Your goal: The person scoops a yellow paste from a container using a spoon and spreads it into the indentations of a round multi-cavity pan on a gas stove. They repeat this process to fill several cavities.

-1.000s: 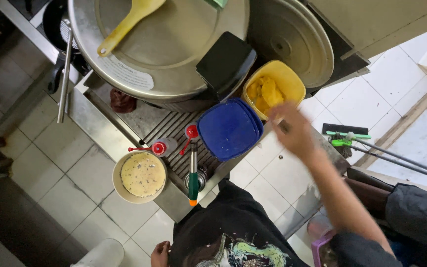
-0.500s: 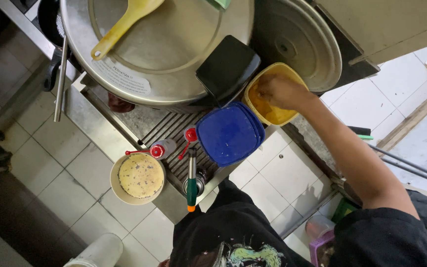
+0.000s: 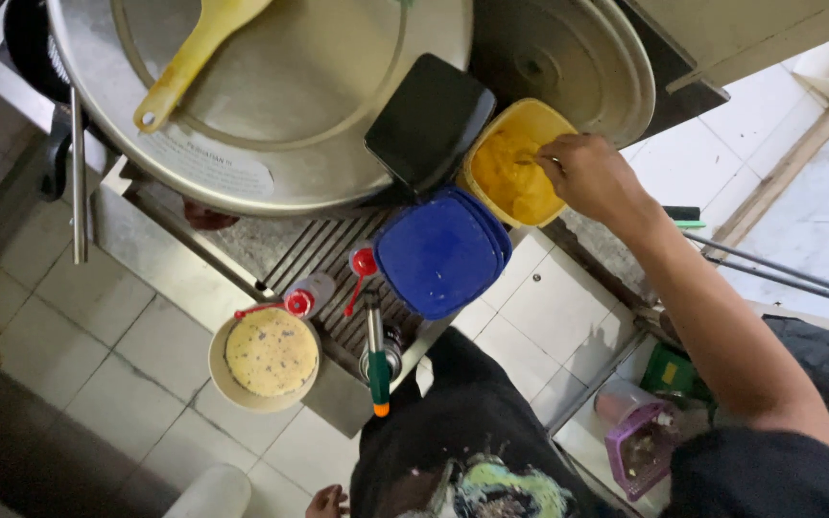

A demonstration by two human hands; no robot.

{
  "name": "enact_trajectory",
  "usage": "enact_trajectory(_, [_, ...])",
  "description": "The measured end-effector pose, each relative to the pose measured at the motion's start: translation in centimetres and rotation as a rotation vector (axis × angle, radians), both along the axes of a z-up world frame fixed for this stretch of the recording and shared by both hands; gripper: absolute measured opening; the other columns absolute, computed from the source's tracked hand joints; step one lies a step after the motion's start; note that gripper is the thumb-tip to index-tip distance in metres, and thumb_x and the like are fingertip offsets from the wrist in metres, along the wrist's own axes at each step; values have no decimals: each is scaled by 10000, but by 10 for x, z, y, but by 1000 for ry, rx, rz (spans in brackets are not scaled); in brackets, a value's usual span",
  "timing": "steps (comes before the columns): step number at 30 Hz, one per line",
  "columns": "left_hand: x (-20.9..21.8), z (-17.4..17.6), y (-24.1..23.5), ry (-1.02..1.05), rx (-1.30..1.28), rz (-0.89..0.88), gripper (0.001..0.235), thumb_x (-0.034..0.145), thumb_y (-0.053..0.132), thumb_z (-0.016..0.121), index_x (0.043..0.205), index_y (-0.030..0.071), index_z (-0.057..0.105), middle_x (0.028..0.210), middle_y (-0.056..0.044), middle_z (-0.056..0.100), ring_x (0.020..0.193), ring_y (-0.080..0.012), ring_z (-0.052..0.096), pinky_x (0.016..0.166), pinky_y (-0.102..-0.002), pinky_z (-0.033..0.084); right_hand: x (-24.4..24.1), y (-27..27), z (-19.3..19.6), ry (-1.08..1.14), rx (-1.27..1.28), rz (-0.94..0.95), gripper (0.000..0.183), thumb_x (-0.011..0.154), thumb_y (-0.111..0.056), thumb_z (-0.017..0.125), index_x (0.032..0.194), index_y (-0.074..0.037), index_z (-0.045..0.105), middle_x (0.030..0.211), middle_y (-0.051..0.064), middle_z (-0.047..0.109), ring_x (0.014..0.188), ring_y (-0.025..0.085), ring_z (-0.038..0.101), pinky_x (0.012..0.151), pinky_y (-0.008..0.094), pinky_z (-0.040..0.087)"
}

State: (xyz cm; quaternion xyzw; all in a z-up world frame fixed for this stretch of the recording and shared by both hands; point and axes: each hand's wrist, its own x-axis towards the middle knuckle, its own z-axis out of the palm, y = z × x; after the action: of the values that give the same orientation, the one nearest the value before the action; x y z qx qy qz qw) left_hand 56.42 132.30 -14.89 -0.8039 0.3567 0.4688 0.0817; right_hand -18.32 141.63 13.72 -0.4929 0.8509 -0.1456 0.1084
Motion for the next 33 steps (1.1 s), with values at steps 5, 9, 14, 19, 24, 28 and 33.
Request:
enact_trajectory(5, [10, -28, -39, -72, 250, -380, 334, 955, 305, 675, 1110, 32, 787, 964, -173, 803, 798, -254, 717, 713, -362, 479, 13, 3, -9, 32, -9, -37, 257, 1108, -110, 523, 1129, 70, 704, 1070, 198, 738, 886, 292, 726, 818, 365, 587])
enact_trajectory(9, [-54, 40, -23, -204, 99, -159, 294, 1038, 264, 656, 1126, 1, 753, 937, -174, 775, 698, -263, 639, 608, -388, 469, -5, 4, -36, 23, -105, -39, 290, 1077, -116, 492, 1115, 55, 724, 1023, 240, 739, 900, 414, 684, 856, 498, 524])
enact_trajectory(14, [-89, 48, 48, -136, 109, -489, 334, 906, 407, 649, 1053, 132, 770, 926, -86, 808, 817, -241, 739, 723, -351, 516, -21, 17, -15, -222, -73, -10, 225, 1054, -137, 566, 1054, 42, 702, 1009, 200, 732, 854, 329, 702, 761, 411, 532])
enact_trajectory(19, [-252, 141, 77, -62, 108, -1069, 367, 924, 438, 580, 744, 120, 621, 812, -155, 734, 878, -401, 671, 769, -493, 471, -31, 46, 26, -264, -290, -51, 140, 1018, -54, 678, 1052, 50, 766, 1014, 150, 776, 839, 240, 749, 745, 339, 610])
enact_trajectory(24, [-509, 373, 34, 835, -472, -936, 145, 967, 138, 619, 1060, 66, 705, 892, -57, 697, 750, -202, 678, 690, -319, 524, -33, 66, 49, -439, -448, -263, 97, 1035, 25, 654, 1025, 60, 744, 823, 132, 714, 702, 148, 654, 543, 213, 435])
enact_trajectory(28, [-616, 344, 28, 936, -617, -1141, 51, 982, 79, 589, 945, 46, 581, 868, -105, 626, 747, -241, 594, 660, -385, 472, -38, 81, 69, -370, -545, -202, 106, 1023, 74, 635, 1015, 116, 732, 804, 183, 695, 675, 226, 662, 556, 267, 495])
enact_trajectory(33, [-682, 249, 31, 392, -329, -1231, 316, 991, 235, 626, 1144, -41, 626, 1114, -233, 634, 1022, -395, 638, 929, -482, 501, -46, 111, 90, -132, -675, -290, 125, 939, 205, 706, 837, 136, 721, 782, 227, 699, 634, 283, 664, 592, 330, 491])
